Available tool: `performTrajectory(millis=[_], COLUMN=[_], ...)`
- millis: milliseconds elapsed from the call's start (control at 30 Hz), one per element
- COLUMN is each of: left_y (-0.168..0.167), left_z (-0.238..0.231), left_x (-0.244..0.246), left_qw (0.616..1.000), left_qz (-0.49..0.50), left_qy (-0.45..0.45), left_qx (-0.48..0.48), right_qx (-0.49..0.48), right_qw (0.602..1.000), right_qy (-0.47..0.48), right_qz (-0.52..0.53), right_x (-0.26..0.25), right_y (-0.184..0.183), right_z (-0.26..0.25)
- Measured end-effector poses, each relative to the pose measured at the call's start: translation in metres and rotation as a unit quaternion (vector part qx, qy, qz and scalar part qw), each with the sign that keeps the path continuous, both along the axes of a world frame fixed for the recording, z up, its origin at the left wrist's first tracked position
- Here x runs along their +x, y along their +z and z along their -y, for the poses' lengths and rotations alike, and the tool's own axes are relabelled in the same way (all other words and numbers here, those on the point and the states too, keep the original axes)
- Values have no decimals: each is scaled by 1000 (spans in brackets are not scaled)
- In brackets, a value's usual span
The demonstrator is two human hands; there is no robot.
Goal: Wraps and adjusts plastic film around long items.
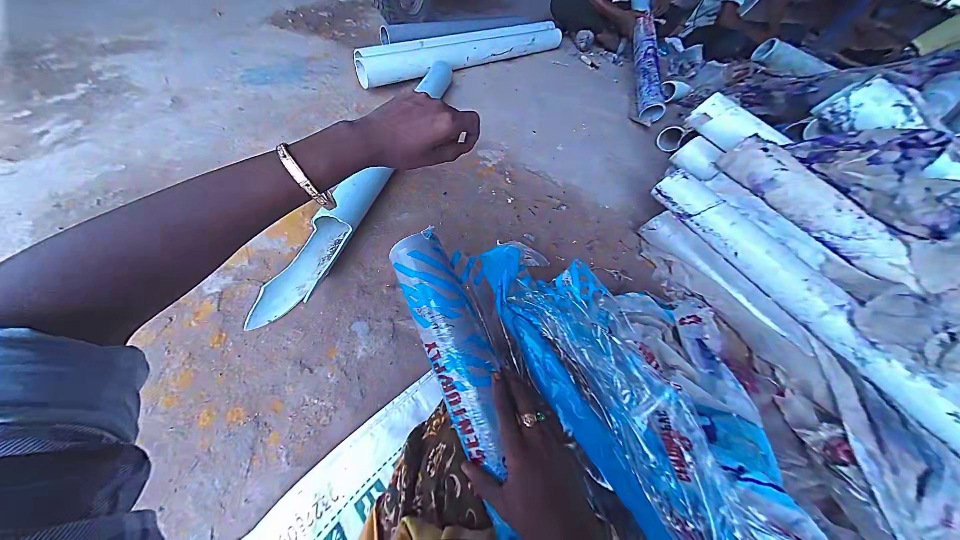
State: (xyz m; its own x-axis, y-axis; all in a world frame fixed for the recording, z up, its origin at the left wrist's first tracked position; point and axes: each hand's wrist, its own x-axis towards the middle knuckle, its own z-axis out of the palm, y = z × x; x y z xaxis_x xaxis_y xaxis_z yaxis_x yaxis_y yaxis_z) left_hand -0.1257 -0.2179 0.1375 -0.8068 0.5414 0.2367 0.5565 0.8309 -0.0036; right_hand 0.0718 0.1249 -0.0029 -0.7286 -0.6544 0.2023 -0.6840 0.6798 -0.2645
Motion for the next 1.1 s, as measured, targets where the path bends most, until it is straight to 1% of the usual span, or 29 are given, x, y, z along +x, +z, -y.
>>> performTrajectory(millis=[33, 67, 100, 167, 200, 233, 300, 367, 400, 467, 533, 600, 667, 767, 867, 933, 1000, 1033, 1100], left_y=[-3, -10, -20, -47, -62, -77, -103, -114, -115, -117, -112, -103, -96, -96, -111, -128, -138, -139, -131], left_z=[2, 4, 7, 12, 15, 18, 25, 27, 26, 25, 22, 15, 8, -11, -42, -62, -73, -75, -74], left_x=[2, 5, 9, 20, 25, 29, 32, 33, 34, 31, 25, 16, 2, -28, -60, -76, -88, -94, -107], left_qw=[996, 984, 965, 907, 880, 865, 858, 869, 880, 916, 949, 969, 977, 976, 965, 957, 954, 957, 961], left_qz=[67, 145, 225, 366, 408, 420, 389, 332, 305, 241, 190, 161, 167, 204, 258, 286, 297, 285, 224], left_qy=[-8, -9, 2, 48, 59, 53, 11, -15, -19, -35, -39, -37, -41, -48, -37, -40, -33, -20, 23], left_qx=[60, 104, 137, 202, 234, 268, 334, 366, 363, 320, 250, 182, 129, 67, -11, -38, -3, 44, 161], right_qx=[-5, -10, -14, -12, -7, -4, 1, -2, -3, 5, 25, 33, 31, 36, 49, 53, 51, 47, 33], right_qw=[1000, 1000, 1000, 1000, 1000, 1000, 1000, 1000, 1000, 1000, 1000, 999, 998, 997, 992, 989, 990, 991, 994], right_qy=[0, -2, -4, -2, 1, 6, 15, 17, 18, 19, 15, 12, 12, 10, -2, -12, -18, -17, -12], right_qz=[4, 10, 14, 19, 19, 13, 9, 17, 19, 20, 7, -17, -44, -69, -114, -134, -131, -123, -103], right_x=[-2, -3, -3, 0, 2, 4, 6, 7, 7, 8, 11, 16, 19, 24, 27, 26, 27, 28, 31], right_y=[0, 1, 3, 4, 5, 4, 2, 1, 1, 2, 5, 2, -2, -6, -13, -16, -16, -15, -13], right_z=[-2, -4, -5, -5, -5, -4, -2, -1, -1, 1, 5, 10, 14, 20, 27, 28, 29, 29, 32])
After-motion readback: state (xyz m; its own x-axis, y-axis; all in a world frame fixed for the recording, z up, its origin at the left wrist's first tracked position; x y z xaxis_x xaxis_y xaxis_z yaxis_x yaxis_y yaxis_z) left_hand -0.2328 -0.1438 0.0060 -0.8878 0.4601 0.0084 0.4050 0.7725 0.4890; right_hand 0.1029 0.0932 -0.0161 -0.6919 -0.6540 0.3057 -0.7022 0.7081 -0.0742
